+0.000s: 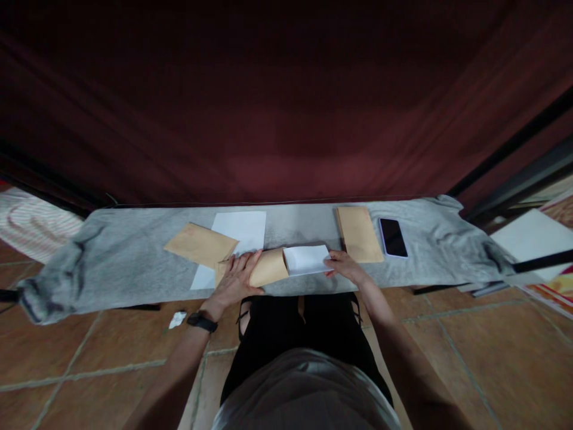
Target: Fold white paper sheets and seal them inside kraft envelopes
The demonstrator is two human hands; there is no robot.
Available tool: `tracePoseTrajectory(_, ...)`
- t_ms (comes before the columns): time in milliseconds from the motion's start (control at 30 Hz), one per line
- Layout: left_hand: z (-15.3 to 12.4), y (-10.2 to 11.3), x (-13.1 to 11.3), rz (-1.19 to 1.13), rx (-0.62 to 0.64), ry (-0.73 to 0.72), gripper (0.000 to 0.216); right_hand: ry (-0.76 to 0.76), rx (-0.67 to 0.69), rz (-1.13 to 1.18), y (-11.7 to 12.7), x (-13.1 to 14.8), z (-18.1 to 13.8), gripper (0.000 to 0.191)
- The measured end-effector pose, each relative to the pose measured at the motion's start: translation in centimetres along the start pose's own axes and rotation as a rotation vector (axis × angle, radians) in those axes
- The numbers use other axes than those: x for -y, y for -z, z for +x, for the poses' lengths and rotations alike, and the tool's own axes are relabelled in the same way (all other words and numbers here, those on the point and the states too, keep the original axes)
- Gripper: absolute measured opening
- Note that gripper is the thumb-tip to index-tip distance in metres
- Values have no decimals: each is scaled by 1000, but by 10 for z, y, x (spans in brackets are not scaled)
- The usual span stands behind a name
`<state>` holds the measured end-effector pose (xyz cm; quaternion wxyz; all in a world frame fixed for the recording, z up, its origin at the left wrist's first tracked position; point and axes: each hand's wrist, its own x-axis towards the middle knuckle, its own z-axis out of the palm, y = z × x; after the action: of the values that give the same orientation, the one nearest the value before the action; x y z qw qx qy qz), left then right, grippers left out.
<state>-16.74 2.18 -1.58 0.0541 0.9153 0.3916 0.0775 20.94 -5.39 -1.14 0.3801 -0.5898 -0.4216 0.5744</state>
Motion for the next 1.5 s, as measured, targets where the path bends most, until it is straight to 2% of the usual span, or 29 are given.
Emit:
tracePoseTrajectory(167, 1, 3, -4, -14, 11, -6, 122, 4, -16, -10, -8, 1, 4, 9)
tracePoseTrajectory(300, 4, 9, -12, -10, 17, -13, 122, 23, -47, -14, -28, -5, 4, 16)
tracePoseTrajectory(433, 8, 11, -24, -14, 14, -60, 121, 50, -148, -69, -48, -12, 2, 23)
tracePoseTrajectory(567, 14, 10, -37, -17, 8, -76, 120, 68, -250, -150, -60, -16, 4, 19)
tracePoseTrajectory(733, 20, 8, -53, -37, 1, -81, 116, 80, -254, -196, -71, -17, 4, 17)
tracePoseTrajectory(1133, 28, 16, -72, -31, 21, -106, 115, 69, -226, -202, -84, -21, 5, 23)
tracePoseTrajectory(1500, 36, 16, -76, -22, 6, -129, 112, 49, -435, -187, -81, -22, 0, 11)
